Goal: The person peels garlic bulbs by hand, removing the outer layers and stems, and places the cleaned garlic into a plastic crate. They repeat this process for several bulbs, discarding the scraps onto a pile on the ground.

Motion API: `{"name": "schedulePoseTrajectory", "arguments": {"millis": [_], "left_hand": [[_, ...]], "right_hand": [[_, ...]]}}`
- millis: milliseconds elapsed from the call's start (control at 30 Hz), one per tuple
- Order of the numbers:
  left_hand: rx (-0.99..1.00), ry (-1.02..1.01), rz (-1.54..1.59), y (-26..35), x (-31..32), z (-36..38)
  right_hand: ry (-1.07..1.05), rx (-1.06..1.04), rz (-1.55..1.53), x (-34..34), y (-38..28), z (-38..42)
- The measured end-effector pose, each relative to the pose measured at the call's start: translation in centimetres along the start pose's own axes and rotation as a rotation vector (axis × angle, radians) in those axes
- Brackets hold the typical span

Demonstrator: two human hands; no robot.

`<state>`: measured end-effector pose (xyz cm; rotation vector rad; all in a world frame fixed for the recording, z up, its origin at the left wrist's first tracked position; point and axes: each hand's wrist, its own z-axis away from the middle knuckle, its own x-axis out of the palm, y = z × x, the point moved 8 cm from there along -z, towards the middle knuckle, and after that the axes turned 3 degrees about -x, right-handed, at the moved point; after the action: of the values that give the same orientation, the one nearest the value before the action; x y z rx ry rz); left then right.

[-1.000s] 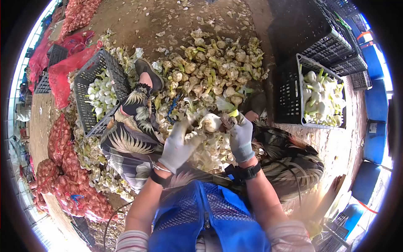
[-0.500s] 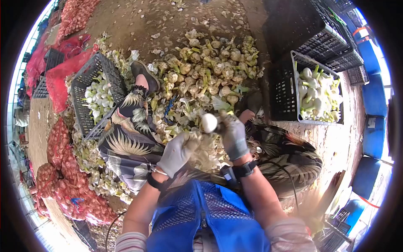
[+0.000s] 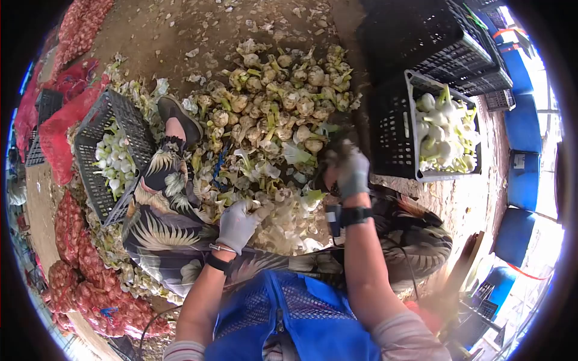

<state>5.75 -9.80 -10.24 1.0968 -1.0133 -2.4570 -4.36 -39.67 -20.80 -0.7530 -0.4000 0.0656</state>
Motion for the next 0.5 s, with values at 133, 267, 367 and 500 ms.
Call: {"name": "schedulePoseTrajectory", "arguments": {"millis": [133, 267, 367, 500], "left_hand": [[-0.062, -0.003, 0.228, -3.9, 0.7, -2.0], [-0.102, 0.013, 0.311, -6.6, 1.2, -3.0], [0.062, 0.176, 0.334, -5.3, -0.1, -4.2], [0.155, 0.282, 0.011, -2.9, -1.2, -4.3]], "right_hand": [[0.305, -0.104, 0.575, -3.0, 8.6, -6.9], [0.211, 0.098, 0.307, -1.7, 14.1, -6.9], [0.213, 0.216, 0.464, 0.7, 12.4, -3.2], [-0.397, -0.414, 1.074, 7.8, 11.0, 5.0]]}}
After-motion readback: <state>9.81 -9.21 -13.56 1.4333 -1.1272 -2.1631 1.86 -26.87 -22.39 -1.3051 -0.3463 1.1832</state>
